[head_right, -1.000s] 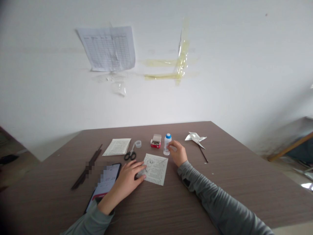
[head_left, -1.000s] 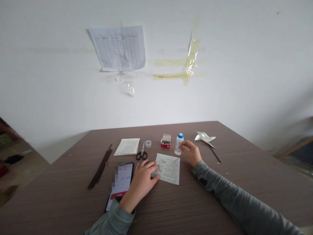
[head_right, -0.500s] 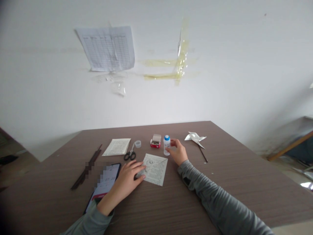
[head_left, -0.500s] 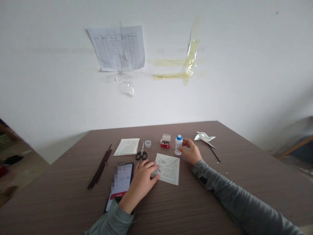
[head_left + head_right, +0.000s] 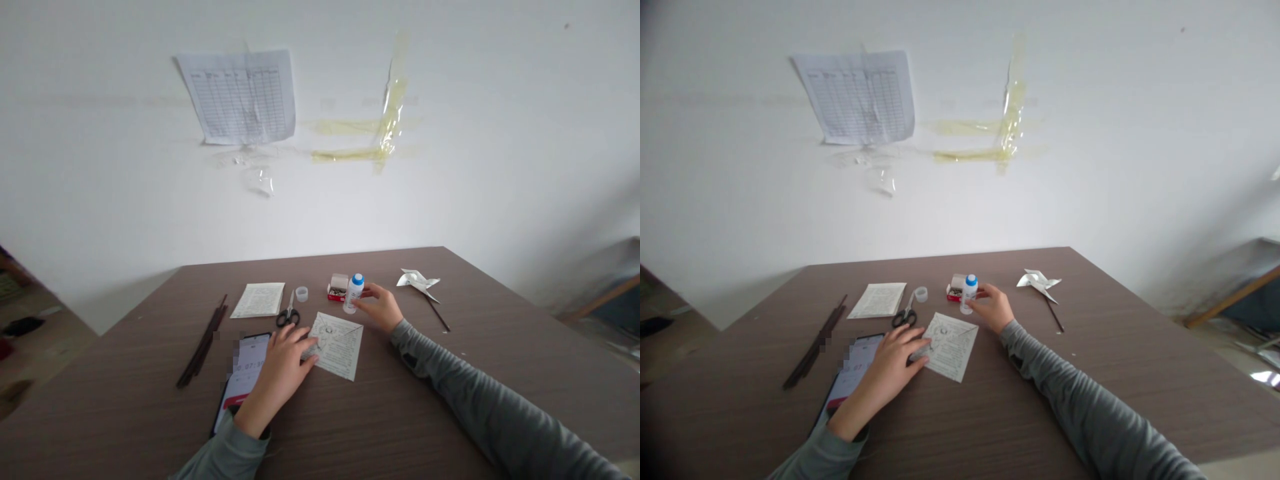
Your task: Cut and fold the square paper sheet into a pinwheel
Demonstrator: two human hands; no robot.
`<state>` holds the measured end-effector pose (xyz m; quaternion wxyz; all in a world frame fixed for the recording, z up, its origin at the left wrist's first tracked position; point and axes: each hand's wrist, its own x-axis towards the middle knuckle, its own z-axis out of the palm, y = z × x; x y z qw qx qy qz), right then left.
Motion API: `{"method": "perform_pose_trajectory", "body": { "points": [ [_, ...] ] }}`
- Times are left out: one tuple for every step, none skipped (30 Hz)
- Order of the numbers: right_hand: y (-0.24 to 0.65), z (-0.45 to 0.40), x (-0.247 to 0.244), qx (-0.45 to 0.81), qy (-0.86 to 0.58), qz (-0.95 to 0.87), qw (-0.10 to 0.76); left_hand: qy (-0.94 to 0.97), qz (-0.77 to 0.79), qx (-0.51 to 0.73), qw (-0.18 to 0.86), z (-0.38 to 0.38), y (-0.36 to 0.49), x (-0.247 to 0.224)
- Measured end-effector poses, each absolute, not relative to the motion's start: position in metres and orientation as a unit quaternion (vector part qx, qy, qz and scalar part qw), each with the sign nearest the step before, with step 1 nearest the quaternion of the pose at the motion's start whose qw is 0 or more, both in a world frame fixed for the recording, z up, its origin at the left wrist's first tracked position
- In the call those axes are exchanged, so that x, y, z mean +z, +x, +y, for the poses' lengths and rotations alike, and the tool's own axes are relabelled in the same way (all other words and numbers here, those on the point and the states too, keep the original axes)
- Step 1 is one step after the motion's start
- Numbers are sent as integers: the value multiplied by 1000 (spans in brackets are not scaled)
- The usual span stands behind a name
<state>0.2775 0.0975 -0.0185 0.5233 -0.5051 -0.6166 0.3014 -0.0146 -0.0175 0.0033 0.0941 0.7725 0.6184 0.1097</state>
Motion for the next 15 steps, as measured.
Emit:
{"method": "perform_pose_trajectory", "body": {
  "points": [
    [273, 100, -16, 311, -498, -627, 513, 771, 620, 110, 92, -17, -16, 3],
    [267, 102, -13, 317, -491, -634, 506, 770, 622, 111, 89, -16, -18, 3],
    [261, 106, -11, 321, -487, -639, 502, 769, 624, 110, 86, -15, -20, 3],
    [254, 109, -9, 324, -483, -643, 498, 768, 625, 108, 83, -15, -21, 3],
    [247, 113, -7, 327, -480, -648, 493, 767, 628, 103, 81, -15, -23, 3],
    [240, 117, -5, 329, -478, -651, 489, 766, 630, 98, 80, -15, -24, 4],
    [233, 122, -4, 331, -477, -654, 485, 766, 632, 93, 80, -15, -25, 5],
    [226, 126, -3, 331, -478, -656, 482, 765, 632, 90, 82, -15, -26, 6],
    [219, 130, -2, 330, -480, -657, 479, 766, 632, 86, 84, -16, -28, 7],
    [213, 134, -1, 328, -483, -659, 475, 766, 631, 84, 86, -16, -29, 8],
    [208, 138, 0, 325, -486, -661, 471, 767, 631, 82, 88, -16, -30, 8],
    [204, 141, 1, 320, -489, -663, 467, 767, 630, 81, 89, -17, -32, 8],
    [200, 144, 2, 316, -492, -666, 463, 767, 631, 82, 89, -17, -33, 8],
    [197, 146, 2, 311, -495, -669, 458, 766, 631, 85, 88, -17, -34, 7],
    [194, 149, 3, 306, -499, -673, 453, 765, 632, 89, 86, -16, -35, 6]
  ]
}}
